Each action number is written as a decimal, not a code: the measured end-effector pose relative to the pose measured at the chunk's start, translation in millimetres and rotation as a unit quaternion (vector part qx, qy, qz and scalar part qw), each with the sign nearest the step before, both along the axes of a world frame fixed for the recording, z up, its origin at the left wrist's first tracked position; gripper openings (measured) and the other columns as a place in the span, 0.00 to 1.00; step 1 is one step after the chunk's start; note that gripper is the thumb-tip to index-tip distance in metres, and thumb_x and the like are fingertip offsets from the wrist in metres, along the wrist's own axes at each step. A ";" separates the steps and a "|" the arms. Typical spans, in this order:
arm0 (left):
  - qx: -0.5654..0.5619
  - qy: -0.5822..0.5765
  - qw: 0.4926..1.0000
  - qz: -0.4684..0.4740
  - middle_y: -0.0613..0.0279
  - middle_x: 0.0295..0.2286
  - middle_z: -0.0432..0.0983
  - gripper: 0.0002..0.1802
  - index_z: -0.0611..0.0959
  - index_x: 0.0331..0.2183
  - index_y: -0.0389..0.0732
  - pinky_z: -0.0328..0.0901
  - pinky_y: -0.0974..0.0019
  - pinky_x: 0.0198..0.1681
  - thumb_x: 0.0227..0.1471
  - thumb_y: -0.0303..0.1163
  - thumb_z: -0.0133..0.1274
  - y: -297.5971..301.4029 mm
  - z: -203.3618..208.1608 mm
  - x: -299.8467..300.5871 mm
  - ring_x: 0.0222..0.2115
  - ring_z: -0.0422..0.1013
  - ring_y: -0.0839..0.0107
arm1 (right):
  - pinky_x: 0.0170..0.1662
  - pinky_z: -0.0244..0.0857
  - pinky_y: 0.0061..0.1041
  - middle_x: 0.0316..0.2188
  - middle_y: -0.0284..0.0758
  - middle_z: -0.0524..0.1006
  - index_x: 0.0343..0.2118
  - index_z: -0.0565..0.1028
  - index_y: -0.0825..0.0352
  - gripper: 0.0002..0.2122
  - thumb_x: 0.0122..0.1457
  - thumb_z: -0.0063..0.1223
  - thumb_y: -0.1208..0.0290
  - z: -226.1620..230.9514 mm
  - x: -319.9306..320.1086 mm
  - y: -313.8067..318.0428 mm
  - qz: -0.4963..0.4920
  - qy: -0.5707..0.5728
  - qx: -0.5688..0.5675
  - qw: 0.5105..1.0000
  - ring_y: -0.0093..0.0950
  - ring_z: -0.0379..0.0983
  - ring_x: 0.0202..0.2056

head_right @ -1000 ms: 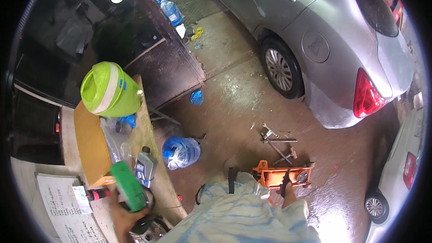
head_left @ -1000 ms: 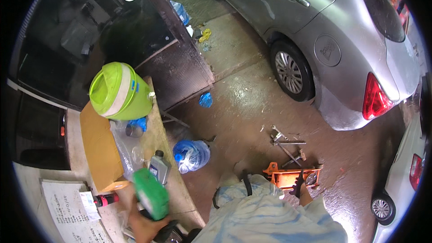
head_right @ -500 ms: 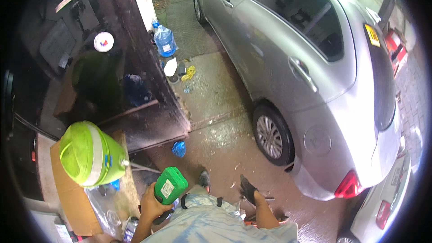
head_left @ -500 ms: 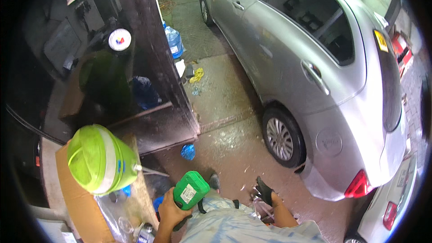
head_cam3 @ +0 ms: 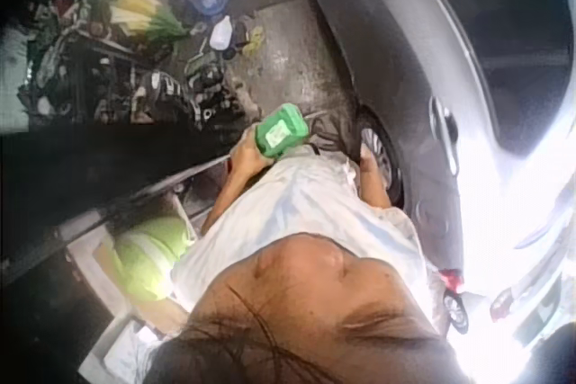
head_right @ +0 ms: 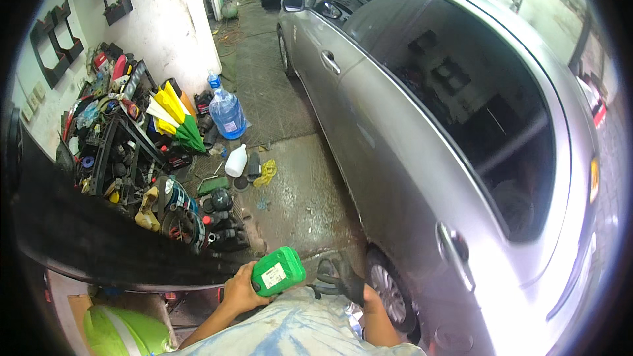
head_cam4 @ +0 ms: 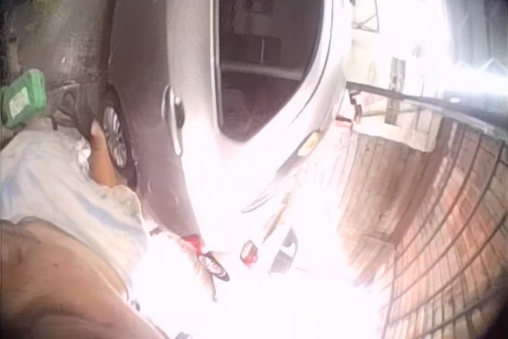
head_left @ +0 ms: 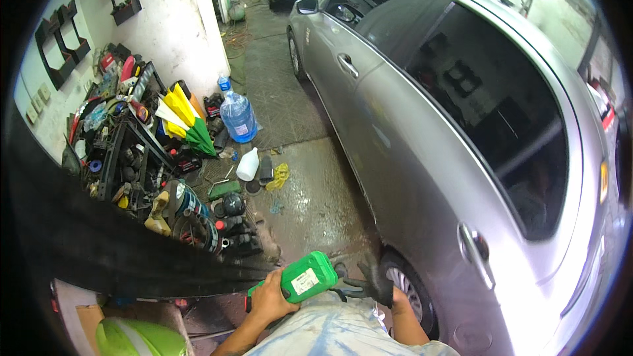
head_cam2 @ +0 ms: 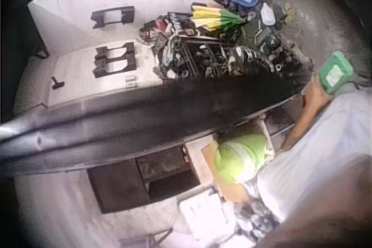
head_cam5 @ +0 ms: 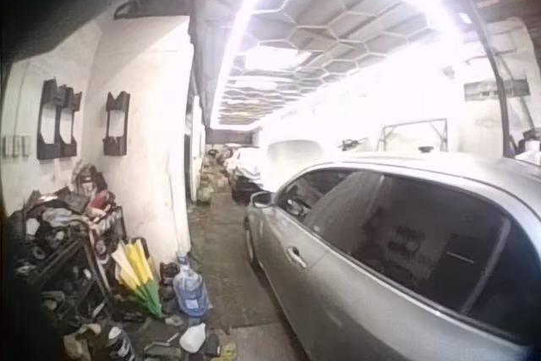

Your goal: The person puts on black gloves and picks up a green socket set case and a wrench from a cluttered workbench. They walk to a silver car with its hood open, place the case on the floor, and then pick up the wrench and case again to work near the front wheel.

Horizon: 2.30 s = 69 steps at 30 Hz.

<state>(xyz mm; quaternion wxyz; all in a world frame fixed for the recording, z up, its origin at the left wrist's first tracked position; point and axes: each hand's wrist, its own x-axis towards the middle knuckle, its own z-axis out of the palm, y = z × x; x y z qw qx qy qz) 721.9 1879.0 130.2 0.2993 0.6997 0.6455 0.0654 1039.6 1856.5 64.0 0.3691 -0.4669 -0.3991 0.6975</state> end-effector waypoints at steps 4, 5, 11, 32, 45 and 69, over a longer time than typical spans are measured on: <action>0.063 -0.013 0.997 0.042 0.51 0.49 0.70 0.53 0.67 0.54 0.39 0.69 0.53 0.43 0.23 0.43 0.70 106.8 4.6 26.5 0.44 0.73 0.52 | 0.51 0.65 0.28 0.54 0.47 0.68 0.63 0.54 0.68 0.30 0.65 0.44 0.54 30.8 -7.5 165.9 0.179 -0.104 0.107 0.972 0.33 0.69 0.51; 0.073 -0.024 0.995 0.063 0.51 0.49 0.70 0.53 0.67 0.54 0.39 0.69 0.53 0.43 0.23 0.42 0.70 131.2 4.4 30.3 0.44 0.72 0.52 | 0.51 0.66 0.28 0.54 0.47 0.68 0.63 0.54 0.68 0.31 0.64 0.45 0.53 39.4 -16.2 207.5 0.209 -0.113 0.099 0.966 0.32 0.69 0.51; 0.073 0.008 0.984 0.161 0.51 0.50 0.68 0.53 0.67 0.54 0.40 0.68 0.53 0.45 0.23 0.40 0.70 292.6 -31.3 22.0 0.45 0.71 0.51 | 0.41 0.71 0.25 0.46 0.39 0.72 0.60 0.60 0.65 0.33 0.58 0.53 0.48 32.3 -88.6 436.1 0.322 -0.107 0.012 0.941 0.25 0.70 0.44; 0.129 0.043 0.976 0.170 0.50 0.46 0.74 0.45 0.72 0.52 0.38 0.69 0.55 0.42 0.31 0.44 0.70 1034.2 -50.4 -105.6 0.40 0.75 0.52 | 0.28 0.68 0.23 0.31 0.34 0.78 0.39 0.77 0.67 0.18 0.53 0.64 0.57 -0.7 -173.0 1156.8 -0.010 -0.131 -0.157 0.979 0.23 0.74 0.29; -0.188 0.058 0.893 0.406 0.45 0.38 0.79 0.37 0.81 0.41 0.34 0.67 0.57 0.47 0.34 0.52 0.68 1297.6 -119.5 -270.9 0.41 0.75 0.52 | 0.41 0.74 0.36 0.44 0.35 0.76 0.49 0.71 0.61 0.13 0.61 0.52 0.70 -120.7 -282.2 1603.6 -0.233 0.235 -0.271 0.904 0.32 0.74 0.42; -0.292 -0.043 0.899 0.322 0.56 0.25 0.80 0.04 0.84 0.28 0.36 0.69 0.65 0.33 0.45 0.24 0.56 2053.0 -230.6 -486.1 0.27 0.77 0.66 | 0.44 0.70 0.33 0.45 0.35 0.77 0.49 0.74 0.64 0.19 0.62 0.50 0.56 -258.9 -332.2 2176.5 -0.429 0.170 -0.384 0.800 0.32 0.75 0.42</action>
